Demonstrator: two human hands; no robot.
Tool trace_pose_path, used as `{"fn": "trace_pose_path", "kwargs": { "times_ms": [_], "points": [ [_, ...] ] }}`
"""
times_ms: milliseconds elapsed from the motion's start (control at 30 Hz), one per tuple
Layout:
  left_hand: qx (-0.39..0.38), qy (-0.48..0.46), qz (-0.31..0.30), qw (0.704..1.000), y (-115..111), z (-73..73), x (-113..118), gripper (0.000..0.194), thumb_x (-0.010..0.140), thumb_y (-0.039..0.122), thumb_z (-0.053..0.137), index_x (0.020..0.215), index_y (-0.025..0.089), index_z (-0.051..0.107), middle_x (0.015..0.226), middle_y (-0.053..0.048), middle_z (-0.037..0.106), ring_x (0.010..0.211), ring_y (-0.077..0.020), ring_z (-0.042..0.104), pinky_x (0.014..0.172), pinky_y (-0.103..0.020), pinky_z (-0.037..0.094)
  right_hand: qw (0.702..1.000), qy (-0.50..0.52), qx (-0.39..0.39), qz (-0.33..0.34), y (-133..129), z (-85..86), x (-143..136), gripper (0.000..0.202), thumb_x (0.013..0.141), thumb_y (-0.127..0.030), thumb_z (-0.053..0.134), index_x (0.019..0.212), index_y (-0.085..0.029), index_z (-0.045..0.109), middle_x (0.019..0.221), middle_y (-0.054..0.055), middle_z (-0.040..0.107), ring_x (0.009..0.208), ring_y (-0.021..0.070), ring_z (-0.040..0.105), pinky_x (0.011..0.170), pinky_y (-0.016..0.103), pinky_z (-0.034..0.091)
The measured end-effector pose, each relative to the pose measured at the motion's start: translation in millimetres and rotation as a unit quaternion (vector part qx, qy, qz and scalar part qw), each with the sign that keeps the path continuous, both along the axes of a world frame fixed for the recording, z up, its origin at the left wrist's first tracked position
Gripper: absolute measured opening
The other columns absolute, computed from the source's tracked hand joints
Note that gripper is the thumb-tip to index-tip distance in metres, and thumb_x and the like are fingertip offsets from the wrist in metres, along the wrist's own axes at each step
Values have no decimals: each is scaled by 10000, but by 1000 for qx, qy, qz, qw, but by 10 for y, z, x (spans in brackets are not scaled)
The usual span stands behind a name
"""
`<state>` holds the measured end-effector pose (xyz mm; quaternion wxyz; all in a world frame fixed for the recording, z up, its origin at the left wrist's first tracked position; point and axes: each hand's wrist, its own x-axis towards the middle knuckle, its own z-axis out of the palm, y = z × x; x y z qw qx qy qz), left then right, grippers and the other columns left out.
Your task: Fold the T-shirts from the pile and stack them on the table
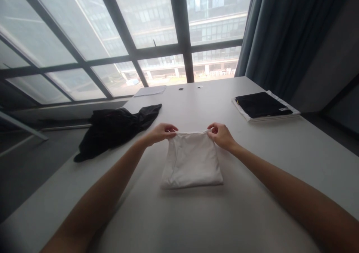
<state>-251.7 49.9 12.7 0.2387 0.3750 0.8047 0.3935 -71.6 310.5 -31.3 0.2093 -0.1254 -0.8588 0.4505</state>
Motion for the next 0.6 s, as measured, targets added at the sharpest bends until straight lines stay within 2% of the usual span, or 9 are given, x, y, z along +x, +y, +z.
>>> {"fn": "trace_pose_path", "kwargs": {
  "times_ms": [133, 267, 367, 433, 500, 600],
  "points": [
    [-25, -10, 13, 1000, 59, -129, -7, 414, 733, 430, 768, 994, 108, 760, 836, -67, 705, 682, -146, 599, 607, -252, 472, 998, -36, 60, -5, 10, -154, -47, 178, 767, -243, 640, 918, -170, 699, 649, -17, 613, 597, 145, 549, 615, 273, 421],
    [-27, -3, 8, 1000, 33, -210, -61, 436, 781, 444, 733, 1076, 124, 744, 879, -68, 710, 691, -151, 615, 617, -254, 482, 995, -32, 95, -23, 9, -230, -37, 167, 809, -238, 640, 958, -189, 697, 724, 5, 660, 658, 162, 596, 655, 279, 443],
    [-49, 100, 27, 993, 12, -165, -13, 340, 886, 380, 639, 1099, 134, 736, 975, -90, 711, 774, -184, 651, 739, -300, 523, 987, -41, 147, -55, -24, -203, 1, 167, 848, -254, 635, 990, -189, 696, 829, 43, 690, 731, 192, 623, 717, 310, 476],
    [-37, 227, 59, 971, 5, -85, 136, 285, 942, 285, 563, 1125, 137, 724, 1076, -115, 693, 899, -215, 665, 889, -337, 506, 977, -10, 199, -70, -88, -162, 49, 202, 909, -276, 582, 1047, -181, 694, 982, 94, 692, 868, 233, 638, 816, 354, 498],
    [-17, 316, 65, 947, -13, 3, 359, 285, 961, 216, 523, 1175, 153, 699, 1160, -123, 661, 982, -224, 657, 961, -337, 468, 968, 40, 240, -56, -193, -121, 112, 253, 964, -266, 496, 1099, -173, 689, 1100, 129, 668, 1022, 268, 618, 926, 391, 490],
    [-42, 343, 52, 937, -94, 69, 674, 219, 951, 202, 544, 1116, 179, 686, 1075, -98, 663, 902, -215, 652, 869, -313, 472, 961, 70, 267, 13, -379, -103, 195, 320, 986, -225, 430, 1189, -166, 671, 1206, 142, 650, 1155, 276, 581, 1027, 410, 463]
  ]
}}
